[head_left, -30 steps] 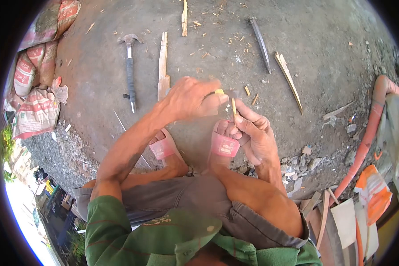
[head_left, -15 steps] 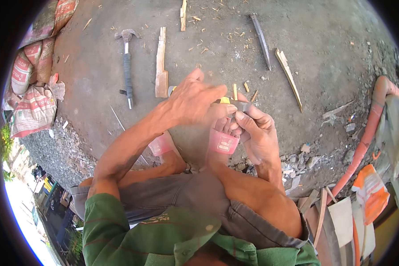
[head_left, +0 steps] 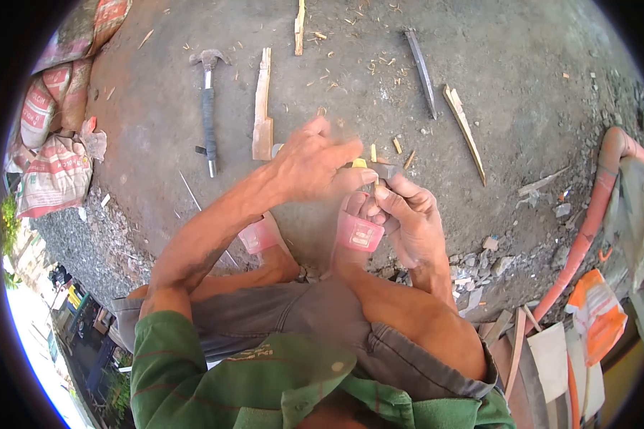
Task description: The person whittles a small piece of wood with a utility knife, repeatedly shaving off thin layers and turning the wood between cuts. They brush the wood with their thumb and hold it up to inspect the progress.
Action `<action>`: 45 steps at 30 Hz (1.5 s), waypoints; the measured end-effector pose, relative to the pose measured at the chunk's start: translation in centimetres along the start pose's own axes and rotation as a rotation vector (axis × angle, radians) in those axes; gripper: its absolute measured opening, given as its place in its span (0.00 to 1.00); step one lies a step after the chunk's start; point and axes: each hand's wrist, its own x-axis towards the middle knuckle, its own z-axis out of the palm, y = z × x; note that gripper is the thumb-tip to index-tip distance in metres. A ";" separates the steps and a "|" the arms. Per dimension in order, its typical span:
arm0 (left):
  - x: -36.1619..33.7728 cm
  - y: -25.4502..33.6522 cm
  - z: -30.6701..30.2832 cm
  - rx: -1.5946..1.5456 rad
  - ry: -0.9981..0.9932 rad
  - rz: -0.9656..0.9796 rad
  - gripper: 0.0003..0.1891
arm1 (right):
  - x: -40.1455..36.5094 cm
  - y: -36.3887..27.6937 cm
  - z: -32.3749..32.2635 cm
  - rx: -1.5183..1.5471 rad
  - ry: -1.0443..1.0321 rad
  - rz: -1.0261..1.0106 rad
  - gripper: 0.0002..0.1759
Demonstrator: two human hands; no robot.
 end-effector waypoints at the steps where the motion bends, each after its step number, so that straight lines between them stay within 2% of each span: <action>1: 0.1 -0.4 0.0 -0.001 0.005 -0.038 0.20 | 0.0 0.0 0.0 -0.017 0.014 -0.001 0.20; 6: 0.9 -3.5 -1.7 0.142 0.020 -0.257 0.19 | -0.8 -0.8 1.4 0.010 0.000 0.018 0.22; 12: -0.1 1.2 -0.1 -0.043 -0.032 0.012 0.16 | 0.1 0.1 0.3 0.166 -0.016 0.012 0.22; 14: 0.6 1.9 -0.4 -0.071 -0.037 0.033 0.15 | 0.1 0.3 -0.2 0.195 -0.042 0.007 0.21; 18: 0.9 0.3 -0.9 0.031 -0.050 -0.088 0.15 | 0.1 0.4 -0.2 0.184 -0.058 0.035 0.21; 21: 0.9 1.8 -0.9 -0.034 -0.077 -0.009 0.17 | -0.1 0.0 0.0 0.171 -0.005 0.031 0.21; 24: 0.7 0.8 -1.1 0.044 -0.142 -0.053 0.17 | 0.2 0.3 -0.1 0.180 -0.007 0.010 0.21; 29: 1.3 -0.6 -0.3 0.108 -0.045 -0.024 0.17 | 0.0 0.6 -0.5 0.188 -0.001 -0.069 0.22; 30: 1.5 -1.5 -0.3 0.125 -0.018 -0.030 0.18 | -0.3 0.2 -0.1 0.138 -0.019 -0.034 0.22; 32: 1.5 -4.2 -1.8 0.113 -0.018 -0.255 0.18 | -0.8 -0.9 0.7 0.039 -0.051 0.026 0.22; 33: 1.8 -4.6 -2.1 0.097 -0.031 -0.359 0.18 | -1.0 -0.7 0.5 0.087 -0.048 0.010 0.22; 35: 1.7 -3.8 -1.5 0.075 -0.019 -0.185 0.17 | -0.4 -0.3 0.2 0.170 -0.059 -0.021 0.22; 38: 0.8 0.5 -1.0 0.034 -0.030 -0.019 0.15 | 0.1 -0.3 0.6 0.203 0.019 0.001 0.24; 39: 1.1 1.2 -0.9 0.018 -0.034 0.037 0.15 | 0.3 -0.4 0.5 0.213 -0.011 -0.003 0.24; 44: 1.6 1.2 -0.7 -0.052 -0.096 0.012 0.18 | 0.4 0.2 -0.7 0.271 -0.120 -0.023 0.23; 45: 1.8 1.0 -0.7 -0.067 -0.098 0.006 0.20 | 0.4 0.2 -0.6 0.266 -0.091 -0.019 0.23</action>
